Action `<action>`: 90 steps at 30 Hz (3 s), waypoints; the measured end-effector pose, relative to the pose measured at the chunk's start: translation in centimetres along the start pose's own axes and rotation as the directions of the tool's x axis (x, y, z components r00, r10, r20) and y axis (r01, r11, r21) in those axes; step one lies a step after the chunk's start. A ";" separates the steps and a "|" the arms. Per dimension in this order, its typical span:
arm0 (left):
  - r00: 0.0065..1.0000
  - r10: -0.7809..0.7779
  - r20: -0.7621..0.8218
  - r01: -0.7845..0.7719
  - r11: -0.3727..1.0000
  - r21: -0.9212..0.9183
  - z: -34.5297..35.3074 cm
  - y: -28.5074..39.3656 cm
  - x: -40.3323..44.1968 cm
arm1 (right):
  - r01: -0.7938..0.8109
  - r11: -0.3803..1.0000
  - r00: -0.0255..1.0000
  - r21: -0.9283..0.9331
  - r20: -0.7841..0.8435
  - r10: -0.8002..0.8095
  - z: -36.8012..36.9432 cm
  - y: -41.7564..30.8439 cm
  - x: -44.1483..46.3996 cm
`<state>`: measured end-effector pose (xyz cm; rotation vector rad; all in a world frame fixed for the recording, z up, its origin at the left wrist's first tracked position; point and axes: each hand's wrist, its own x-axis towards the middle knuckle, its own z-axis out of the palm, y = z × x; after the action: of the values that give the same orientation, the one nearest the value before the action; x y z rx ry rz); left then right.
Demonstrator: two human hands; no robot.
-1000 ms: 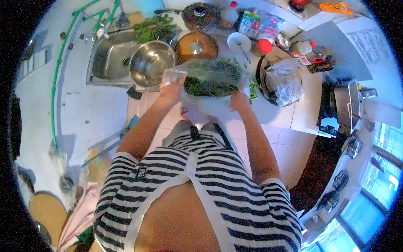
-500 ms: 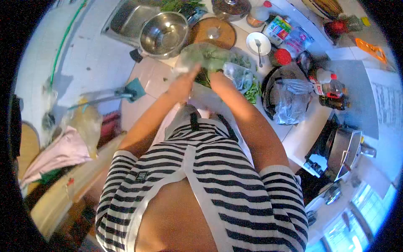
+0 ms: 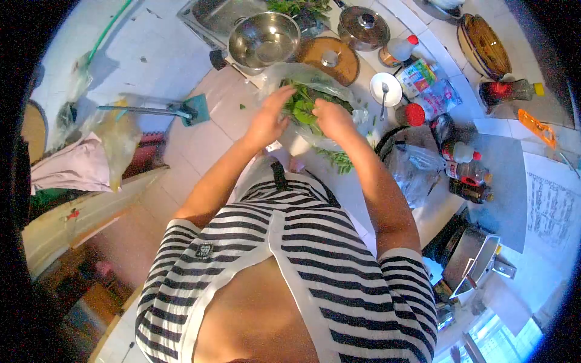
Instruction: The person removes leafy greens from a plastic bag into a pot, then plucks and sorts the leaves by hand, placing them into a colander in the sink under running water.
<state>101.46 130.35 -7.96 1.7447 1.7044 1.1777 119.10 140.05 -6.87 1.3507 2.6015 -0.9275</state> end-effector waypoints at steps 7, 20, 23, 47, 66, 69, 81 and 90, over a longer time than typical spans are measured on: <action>0.935 -0.186 0.301 0.168 0.982 0.086 1.8 1.3 2.0 | -0.035 0.759 0.989 0.651 0.129 -0.065 -2.7 -1.4 0.3; 0.746 -0.601 0.287 0.231 -0.172 -0.958 -5.2 0.5 -1.0 | 0.061 0.960 0.967 -0.274 0.255 0.011 7.8 2.7 1.2; 0.718 -0.634 0.287 0.133 -0.280 -0.951 -4.4 -1.1 -2.9 | 0.076 0.942 0.992 -0.327 0.121 -0.038 10.0 3.6 1.6; 0.476 -0.879 -0.025 0.376 0.229 -0.898 -1.7 3.0 -3.9 | 0.296 0.910 0.955 0.291 -0.121 -0.272 5.3 -0.8 -1.5; 0.930 -0.275 -0.244 0.162 0.903 -0.397 1.9 1.5 -2.2 | -0.200 0.300 0.966 0.933 0.137 0.219 -4.0 -0.5 1.1; 0.839 -0.520 -0.158 0.359 0.749 -0.557 3.6 0.6 -1.8 | 0.060 -0.037 0.966 0.998 -0.048 0.255 -3.9 -1.0 0.5; 0.914 -0.184 -0.362 0.118 0.973 -0.196 1.6 6.2 0.3 | -0.013 -0.614 0.941 0.789 0.218 0.260 -4.3 -1.5 -0.8; 0.963 -0.222 -0.151 0.144 0.902 -0.407 1.2 7.0 1.6 | -0.057 -0.739 0.915 0.672 0.331 0.230 -2.6 -3.3 -0.2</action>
<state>106.33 131.16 -2.65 1.2334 1.5583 1.5186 117.24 139.92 -3.13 1.5571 -0.2431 -3.5610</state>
